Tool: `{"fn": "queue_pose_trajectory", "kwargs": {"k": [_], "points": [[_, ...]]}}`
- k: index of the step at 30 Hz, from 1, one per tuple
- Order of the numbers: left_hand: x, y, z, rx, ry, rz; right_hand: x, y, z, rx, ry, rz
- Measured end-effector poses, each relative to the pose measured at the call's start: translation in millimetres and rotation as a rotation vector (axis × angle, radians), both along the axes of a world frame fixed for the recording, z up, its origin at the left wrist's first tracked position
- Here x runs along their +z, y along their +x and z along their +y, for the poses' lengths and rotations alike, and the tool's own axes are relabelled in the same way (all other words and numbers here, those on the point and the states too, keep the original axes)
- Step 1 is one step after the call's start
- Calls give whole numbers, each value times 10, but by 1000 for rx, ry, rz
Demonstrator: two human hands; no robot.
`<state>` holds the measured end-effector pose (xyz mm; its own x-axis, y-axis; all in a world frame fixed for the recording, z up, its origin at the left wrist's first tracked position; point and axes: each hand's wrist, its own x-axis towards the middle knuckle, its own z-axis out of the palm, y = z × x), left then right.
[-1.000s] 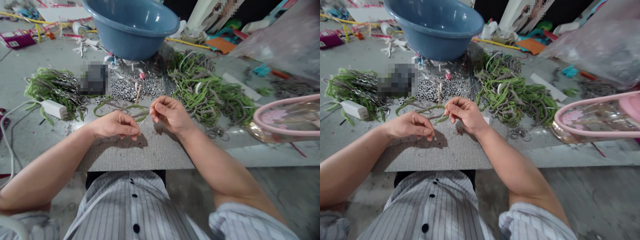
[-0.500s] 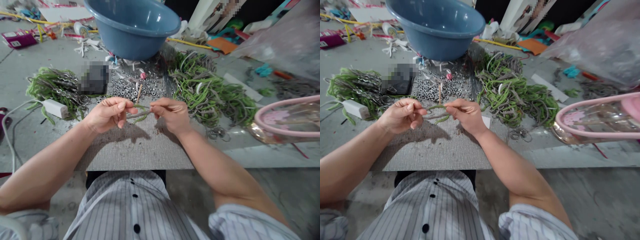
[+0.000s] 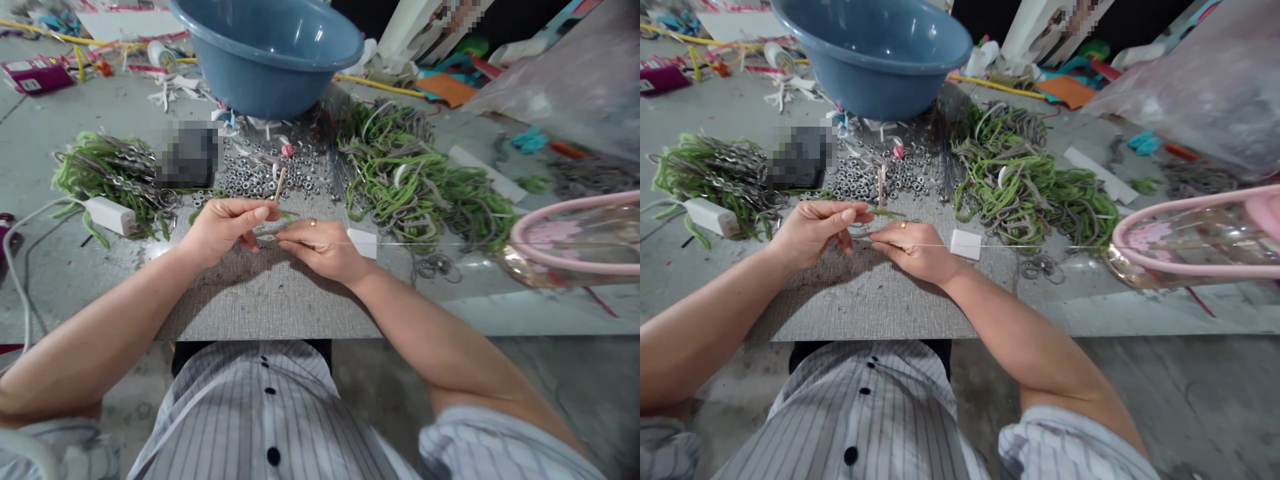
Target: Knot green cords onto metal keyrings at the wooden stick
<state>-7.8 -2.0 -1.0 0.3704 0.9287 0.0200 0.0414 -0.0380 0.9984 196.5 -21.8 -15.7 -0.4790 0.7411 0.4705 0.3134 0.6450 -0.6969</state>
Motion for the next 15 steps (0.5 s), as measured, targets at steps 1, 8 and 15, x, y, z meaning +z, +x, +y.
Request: {"fn": "queue_pose_trajectory", "kwargs": {"k": [1,8,15], "points": [[-16,8,-4,-9,40,43,-7,-6,-4,13,35,-17],[-81,3,25,-114,254,299,-30,-24,16,2,167,14],[-29,-22,47,-283,336,331,38,-21,28,-44,-17,116]]}}
